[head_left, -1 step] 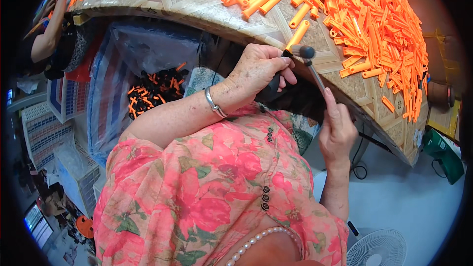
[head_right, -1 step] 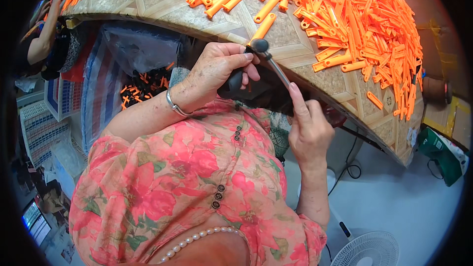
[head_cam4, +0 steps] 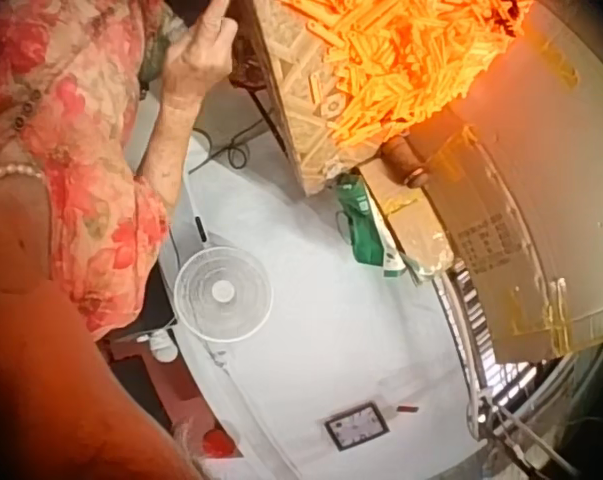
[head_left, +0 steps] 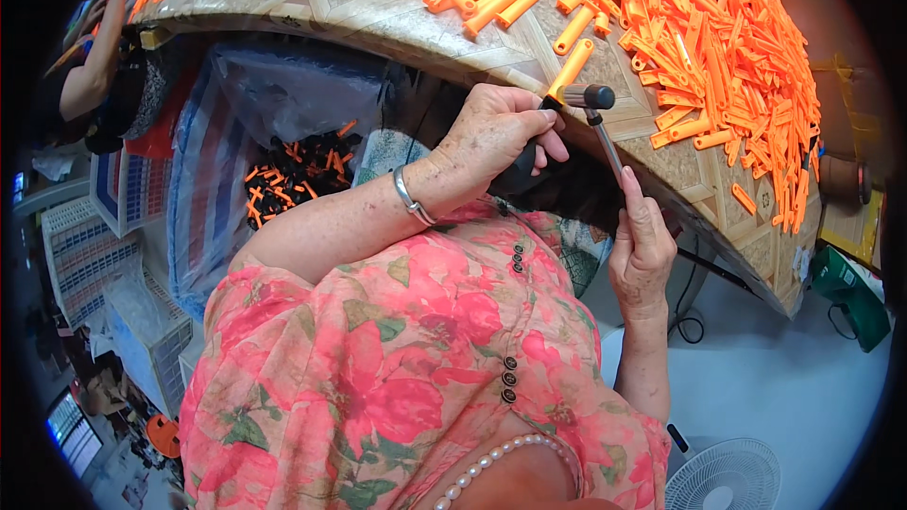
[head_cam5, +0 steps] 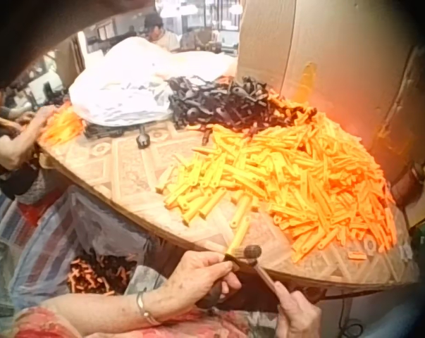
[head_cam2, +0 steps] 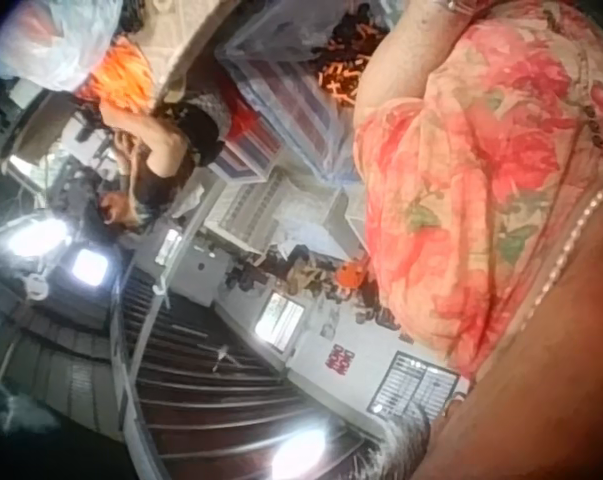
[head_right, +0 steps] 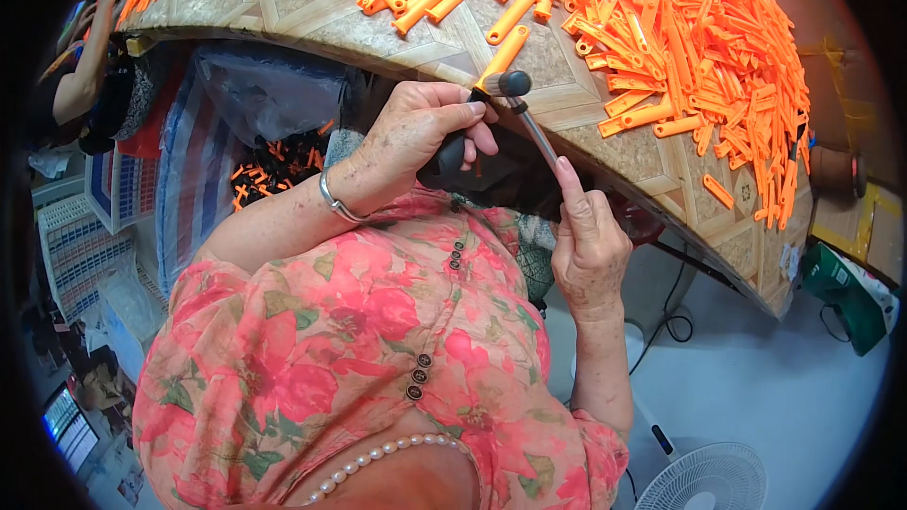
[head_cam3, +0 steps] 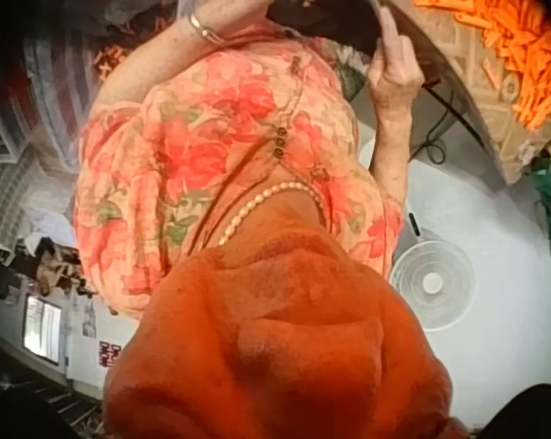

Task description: The person inserts orange plastic tubes into black plastic holders and uses a hammer to secure them. They repeat this process for multiple units, picking up parts from a pile on the table and placing the finished assemblies back down.

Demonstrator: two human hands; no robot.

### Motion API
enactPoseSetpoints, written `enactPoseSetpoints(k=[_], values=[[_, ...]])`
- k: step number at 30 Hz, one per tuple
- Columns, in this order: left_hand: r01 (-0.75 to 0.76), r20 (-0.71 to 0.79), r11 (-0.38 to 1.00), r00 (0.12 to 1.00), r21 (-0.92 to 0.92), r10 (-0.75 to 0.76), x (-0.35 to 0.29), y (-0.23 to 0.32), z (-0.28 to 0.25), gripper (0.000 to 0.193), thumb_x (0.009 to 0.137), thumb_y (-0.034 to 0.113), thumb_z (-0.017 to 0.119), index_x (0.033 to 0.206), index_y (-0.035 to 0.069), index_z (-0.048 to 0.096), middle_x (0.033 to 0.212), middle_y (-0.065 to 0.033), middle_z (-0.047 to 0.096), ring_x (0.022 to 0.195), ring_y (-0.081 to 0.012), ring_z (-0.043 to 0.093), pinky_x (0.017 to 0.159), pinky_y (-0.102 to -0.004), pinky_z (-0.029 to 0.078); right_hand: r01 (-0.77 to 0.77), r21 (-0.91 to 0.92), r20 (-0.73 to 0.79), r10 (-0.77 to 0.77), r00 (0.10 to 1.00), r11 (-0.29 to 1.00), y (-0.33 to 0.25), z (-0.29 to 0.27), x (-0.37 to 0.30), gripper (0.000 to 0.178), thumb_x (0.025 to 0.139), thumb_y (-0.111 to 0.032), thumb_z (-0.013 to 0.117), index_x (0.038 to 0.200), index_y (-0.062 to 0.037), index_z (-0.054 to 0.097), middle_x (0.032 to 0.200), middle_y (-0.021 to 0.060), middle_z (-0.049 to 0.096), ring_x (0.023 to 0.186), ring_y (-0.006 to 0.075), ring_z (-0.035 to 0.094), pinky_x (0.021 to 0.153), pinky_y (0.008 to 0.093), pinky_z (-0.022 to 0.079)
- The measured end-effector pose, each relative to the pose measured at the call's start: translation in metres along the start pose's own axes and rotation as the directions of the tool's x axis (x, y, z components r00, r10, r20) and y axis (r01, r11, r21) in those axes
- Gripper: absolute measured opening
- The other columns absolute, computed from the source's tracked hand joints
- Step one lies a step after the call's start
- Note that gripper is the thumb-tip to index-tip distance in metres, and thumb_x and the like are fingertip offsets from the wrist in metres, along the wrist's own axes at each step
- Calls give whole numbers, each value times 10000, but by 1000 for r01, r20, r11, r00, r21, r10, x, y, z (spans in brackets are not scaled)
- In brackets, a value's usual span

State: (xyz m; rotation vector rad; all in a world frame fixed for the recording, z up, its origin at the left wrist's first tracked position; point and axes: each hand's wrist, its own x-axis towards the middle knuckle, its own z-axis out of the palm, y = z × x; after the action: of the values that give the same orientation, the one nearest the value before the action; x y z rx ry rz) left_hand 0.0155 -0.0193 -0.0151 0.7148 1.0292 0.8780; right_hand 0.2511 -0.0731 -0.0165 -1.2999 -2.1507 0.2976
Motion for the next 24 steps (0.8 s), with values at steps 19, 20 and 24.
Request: enactPoseSetpoints(k=[19, 20, 24], values=[[51, 140, 989, 988, 138, -71, -3, 1, -15, 191, 986, 130, 559, 1000, -20, 675, 703, -68, 689, 595, -99, 645, 556, -222, 512, -59, 130, -107, 73, 992, 990, -11, -7, -1, 481, 902, 91, 541, 1366, -33, 567, 1081, 154, 683, 897, 217, 666, 791, 275, 510], [44, 128, 993, 990, 112, -58, -3, 1, -15, 195, 987, 133, 555, 1003, -20, 676, 702, -67, 688, 596, -99, 646, 557, -222, 513, -55, 127, -120, 71, 990, 990, -13, -6, -1, 502, 888, 93, 554, 1367, -55, 572, 1027, 136, 672, 861, 217, 662, 766, 287, 514], [0, 137, 995, 991, 98, -13, -1, 4, -17, 209, 993, 140, 541, 1013, -16, 678, 697, -63, 685, 595, -100, 645, 554, -219, 510, 2, -64, 4, -2, 1000, 998, -13, -10, 0, 594, 826, 99, 605, 1363, -155, 596, 838, 77, 588, 707, 220, 614, 659, 337, 512]])
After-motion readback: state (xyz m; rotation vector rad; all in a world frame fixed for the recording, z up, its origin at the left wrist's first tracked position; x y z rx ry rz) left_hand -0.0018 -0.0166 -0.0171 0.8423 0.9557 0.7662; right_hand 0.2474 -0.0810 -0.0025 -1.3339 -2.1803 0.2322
